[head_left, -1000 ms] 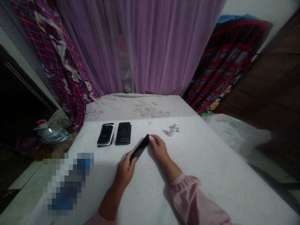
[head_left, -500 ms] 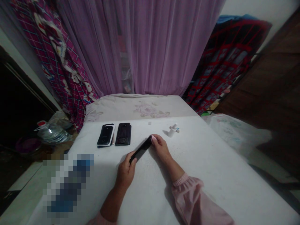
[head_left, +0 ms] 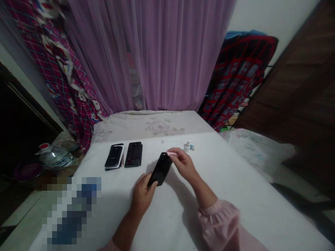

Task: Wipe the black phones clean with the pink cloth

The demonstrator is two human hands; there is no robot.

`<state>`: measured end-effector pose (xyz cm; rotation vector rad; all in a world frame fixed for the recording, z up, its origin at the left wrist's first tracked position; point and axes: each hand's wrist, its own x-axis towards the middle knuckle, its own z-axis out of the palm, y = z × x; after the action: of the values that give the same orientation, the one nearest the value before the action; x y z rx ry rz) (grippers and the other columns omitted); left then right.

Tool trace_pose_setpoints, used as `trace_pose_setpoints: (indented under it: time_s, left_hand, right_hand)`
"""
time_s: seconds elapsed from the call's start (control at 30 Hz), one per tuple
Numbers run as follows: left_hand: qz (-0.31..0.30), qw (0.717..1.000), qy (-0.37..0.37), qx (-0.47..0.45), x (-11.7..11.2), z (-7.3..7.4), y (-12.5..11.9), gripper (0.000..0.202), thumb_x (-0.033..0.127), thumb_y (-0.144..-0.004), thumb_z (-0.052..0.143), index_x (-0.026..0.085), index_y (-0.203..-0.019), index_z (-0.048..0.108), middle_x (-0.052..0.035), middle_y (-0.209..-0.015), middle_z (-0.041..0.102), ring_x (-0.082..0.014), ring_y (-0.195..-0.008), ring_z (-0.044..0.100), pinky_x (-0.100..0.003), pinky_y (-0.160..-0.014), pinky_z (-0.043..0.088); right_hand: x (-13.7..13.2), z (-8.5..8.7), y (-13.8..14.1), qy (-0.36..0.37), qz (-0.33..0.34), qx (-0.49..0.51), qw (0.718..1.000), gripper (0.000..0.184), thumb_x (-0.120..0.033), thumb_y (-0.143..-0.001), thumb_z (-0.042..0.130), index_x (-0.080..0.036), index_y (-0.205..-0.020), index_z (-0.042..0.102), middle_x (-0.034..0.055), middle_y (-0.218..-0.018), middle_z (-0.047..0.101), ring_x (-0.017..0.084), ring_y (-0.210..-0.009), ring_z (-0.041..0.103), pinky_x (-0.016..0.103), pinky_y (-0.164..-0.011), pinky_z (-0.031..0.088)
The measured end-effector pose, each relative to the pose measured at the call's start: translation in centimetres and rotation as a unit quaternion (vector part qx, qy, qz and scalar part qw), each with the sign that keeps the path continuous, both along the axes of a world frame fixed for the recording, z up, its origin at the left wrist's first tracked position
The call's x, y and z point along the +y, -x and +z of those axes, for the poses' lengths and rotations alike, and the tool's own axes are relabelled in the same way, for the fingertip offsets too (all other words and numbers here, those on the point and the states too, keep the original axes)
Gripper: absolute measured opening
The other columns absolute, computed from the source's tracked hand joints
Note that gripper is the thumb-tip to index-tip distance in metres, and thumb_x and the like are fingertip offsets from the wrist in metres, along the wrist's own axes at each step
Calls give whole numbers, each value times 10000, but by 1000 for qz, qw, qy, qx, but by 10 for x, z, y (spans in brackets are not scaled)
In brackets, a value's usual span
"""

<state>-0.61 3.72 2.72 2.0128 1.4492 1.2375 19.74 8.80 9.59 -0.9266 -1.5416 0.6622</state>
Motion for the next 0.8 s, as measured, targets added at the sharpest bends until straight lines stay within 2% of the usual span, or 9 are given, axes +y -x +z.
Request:
trace_pose_setpoints:
  time_s: [0.07,0.13,0.27,0.37,0.53,0.67,0.8]
  left_hand:
    - [-6,998,-52,29,2,9,-4,261,349,-895,543,231,-1074,693,-72,-1056,748,-232,-996,697,-422,-1011,498]
    - [-7,995,-87,37,3,24,-6,280,336,-919,531,238,-1139,673,-69,-1098,739,-225,-1030,688,-422,-1029,485]
    - [2,991,-132,33,5,58,-7,261,356,-943,530,221,-1114,674,-70,-1042,746,-212,-977,696,-355,-935,536]
    - [1,986,-156,62,8,73,-9,230,369,-954,526,228,-1017,697,-51,-943,757,-198,-870,706,-347,-903,536]
    - [-10,984,-153,95,12,81,-11,204,355,-943,546,231,-926,707,-28,-848,755,-180,-781,700,-372,-935,512]
    - [-8,983,-161,90,9,82,-12,188,329,-941,547,227,-895,698,-19,-827,754,-182,-780,704,-374,-922,514]
    - [16,978,-193,80,6,81,-14,167,306,-941,556,214,-878,680,-15,-798,751,-185,-749,707,-370,-883,526]
  right_hand:
    - [-8,19,0,-80,29,-89,992,170,-289,-955,517,-234,-1007,668,58,-964,690,182,-912,641,327,-804,535]
    - [-16,31,1,-146,60,-154,975,192,-212,-966,482,-240,-1027,662,61,-967,690,183,-938,635,346,-840,528]
    - [-25,39,3,-188,91,-201,957,223,-159,-968,465,-244,-1082,637,64,-975,682,180,-946,632,342,-832,535]
    - [-25,39,4,-182,101,-212,955,224,-171,-972,464,-247,-1102,631,64,-984,683,181,-950,633,343,-835,538]
    - [-24,35,3,-170,97,-188,963,213,-195,-965,494,-241,-1098,655,63,-988,707,183,-947,650,345,-852,533]
    - [-26,19,5,-83,52,-72,993,196,-250,-949,537,-240,-1069,691,60,-989,721,183,-933,670,315,-814,548]
    - [-31,-2,16,-5,7,57,998,199,-306,-914,599,-257,-1063,721,50,-1029,729,188,-964,678,314,-870,537]
